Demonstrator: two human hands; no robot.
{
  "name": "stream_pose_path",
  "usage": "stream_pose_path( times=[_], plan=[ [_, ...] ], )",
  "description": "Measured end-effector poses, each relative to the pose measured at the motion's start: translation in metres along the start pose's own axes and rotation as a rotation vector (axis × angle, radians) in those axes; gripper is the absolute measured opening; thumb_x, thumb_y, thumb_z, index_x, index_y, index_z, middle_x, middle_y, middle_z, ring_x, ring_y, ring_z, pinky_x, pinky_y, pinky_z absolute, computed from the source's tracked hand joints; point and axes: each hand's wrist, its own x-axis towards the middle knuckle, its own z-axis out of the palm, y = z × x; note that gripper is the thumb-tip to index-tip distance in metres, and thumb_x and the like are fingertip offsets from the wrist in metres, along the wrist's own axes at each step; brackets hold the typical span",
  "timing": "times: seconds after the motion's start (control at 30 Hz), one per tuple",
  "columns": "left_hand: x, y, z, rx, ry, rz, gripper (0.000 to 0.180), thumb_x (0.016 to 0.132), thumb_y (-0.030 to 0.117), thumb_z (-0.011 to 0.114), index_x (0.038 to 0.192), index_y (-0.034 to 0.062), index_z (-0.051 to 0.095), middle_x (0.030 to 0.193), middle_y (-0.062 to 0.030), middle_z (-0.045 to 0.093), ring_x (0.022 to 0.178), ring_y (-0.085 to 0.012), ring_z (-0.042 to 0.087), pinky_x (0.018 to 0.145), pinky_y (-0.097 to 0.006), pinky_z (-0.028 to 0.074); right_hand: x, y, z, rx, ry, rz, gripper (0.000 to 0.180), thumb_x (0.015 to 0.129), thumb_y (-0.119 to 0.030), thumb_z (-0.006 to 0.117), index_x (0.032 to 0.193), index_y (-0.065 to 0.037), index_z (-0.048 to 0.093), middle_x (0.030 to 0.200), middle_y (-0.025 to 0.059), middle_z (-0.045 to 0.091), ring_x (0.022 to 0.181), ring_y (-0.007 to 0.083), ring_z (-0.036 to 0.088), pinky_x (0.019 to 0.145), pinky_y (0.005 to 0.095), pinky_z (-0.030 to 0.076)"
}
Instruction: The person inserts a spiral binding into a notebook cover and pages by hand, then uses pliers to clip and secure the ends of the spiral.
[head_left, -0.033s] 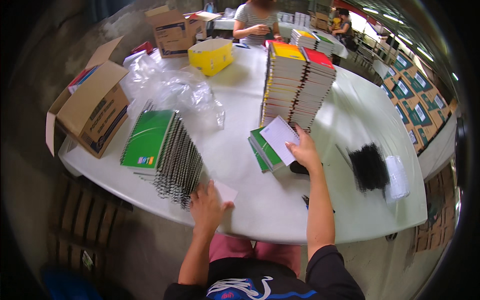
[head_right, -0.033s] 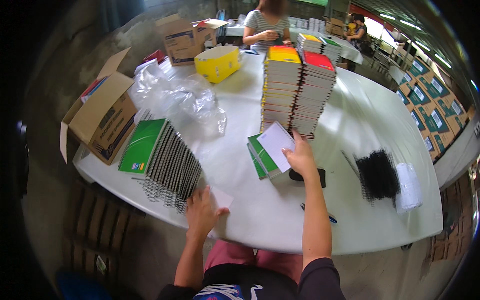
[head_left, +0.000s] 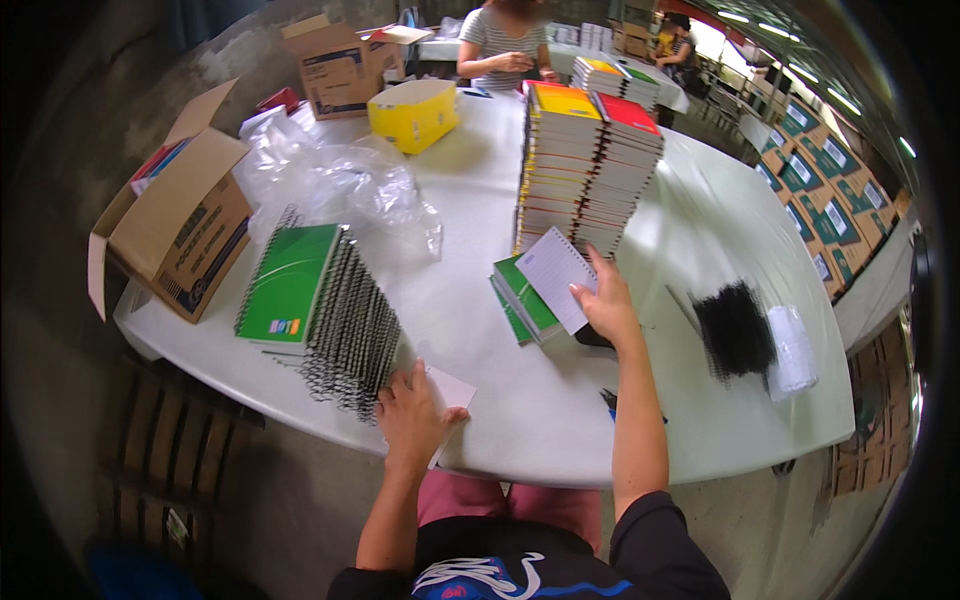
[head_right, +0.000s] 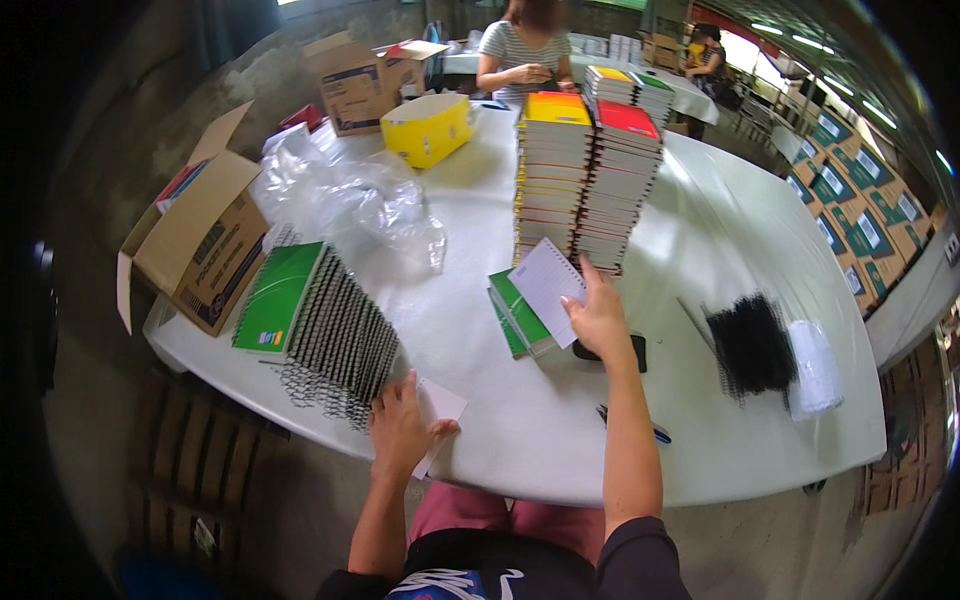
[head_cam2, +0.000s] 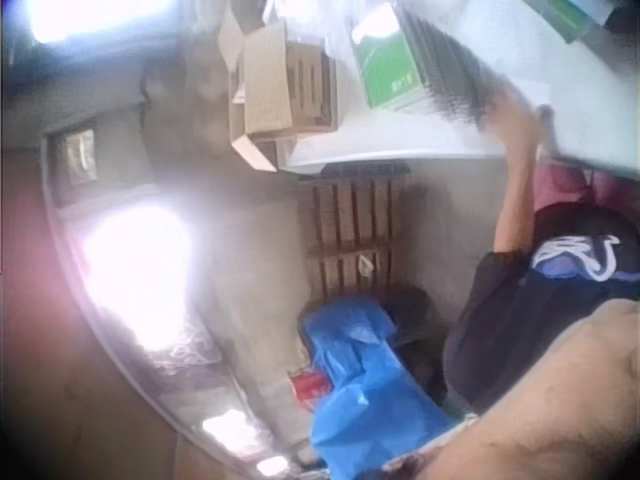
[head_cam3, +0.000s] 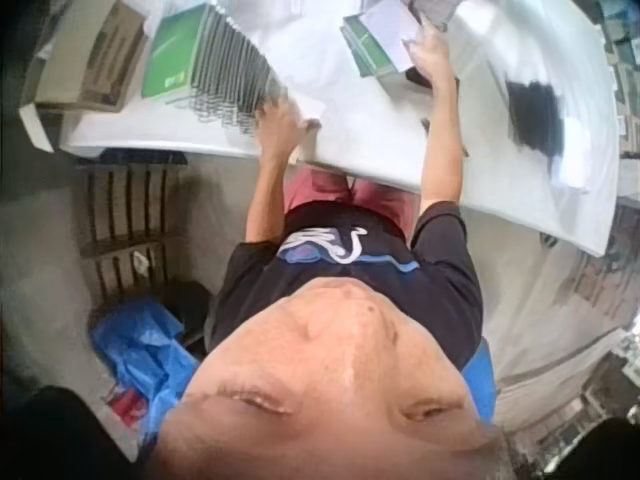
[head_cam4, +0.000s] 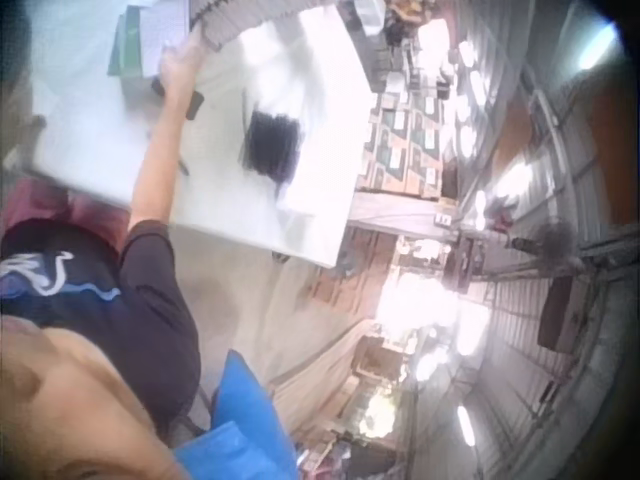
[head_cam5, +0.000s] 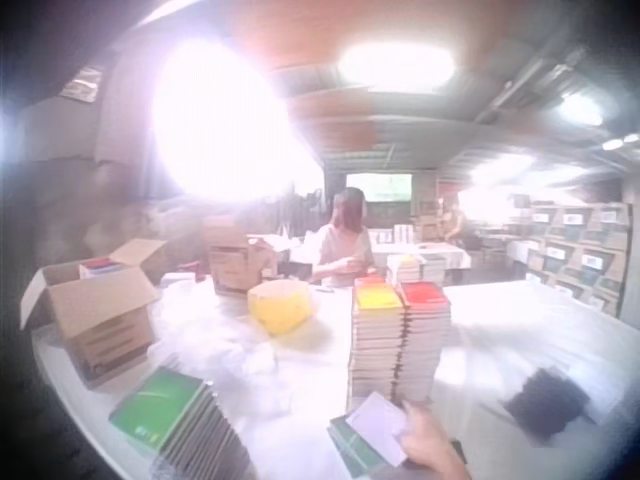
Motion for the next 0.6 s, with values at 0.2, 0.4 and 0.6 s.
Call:
stream_pose_path(
  times=[0.2,0.4,0.6],
  plan=[
    [0.017,0.010,-0.022,-0.068,-0.176,-0.077,0.083,0.047,0.046,0.086,0.108,0.0024,0.051,0.093,-0.0174,0.063,0.090,-0.0365,0.061,0.075,-0.043,0.047,-0.109,-0.089,-0.037,0.044,0.090,-0.122,0.064,0.073,0.000,0.062,0.134,-0.014,0.047,0.092,0.0149,0.051,0.084,0.0326,0.055,0.075,0.0388,0.046],
    [0.025,0.005,-0.002,-0.117,-0.021,0.065,0.082,0.039,0.036,0.091,0.101,0.0007,0.049,0.091,-0.0183,0.062,0.089,-0.0360,0.059,0.074,-0.043,0.047,-0.157,-0.060,-0.002,-0.126,-0.085,-0.049,0.045,0.075,-0.003,0.056,0.118,-0.018,0.058,0.101,0.0132,0.047,0.070,0.0324,0.064,0.058,0.0403,0.054],
    [0.035,0.005,0.004,-0.181,-0.065,0.060,0.081,0.048,0.024,0.088,0.112,-0.0003,0.045,0.091,-0.0239,0.064,0.086,-0.0394,0.060,0.077,-0.045,0.046,-0.168,-0.060,0.011,-0.212,-0.076,-0.026,0.036,0.078,-0.007,0.056,0.114,-0.005,0.057,0.109,0.0155,0.045,0.072,0.0306,0.064,0.059,0.0397,0.055]
  ],
)
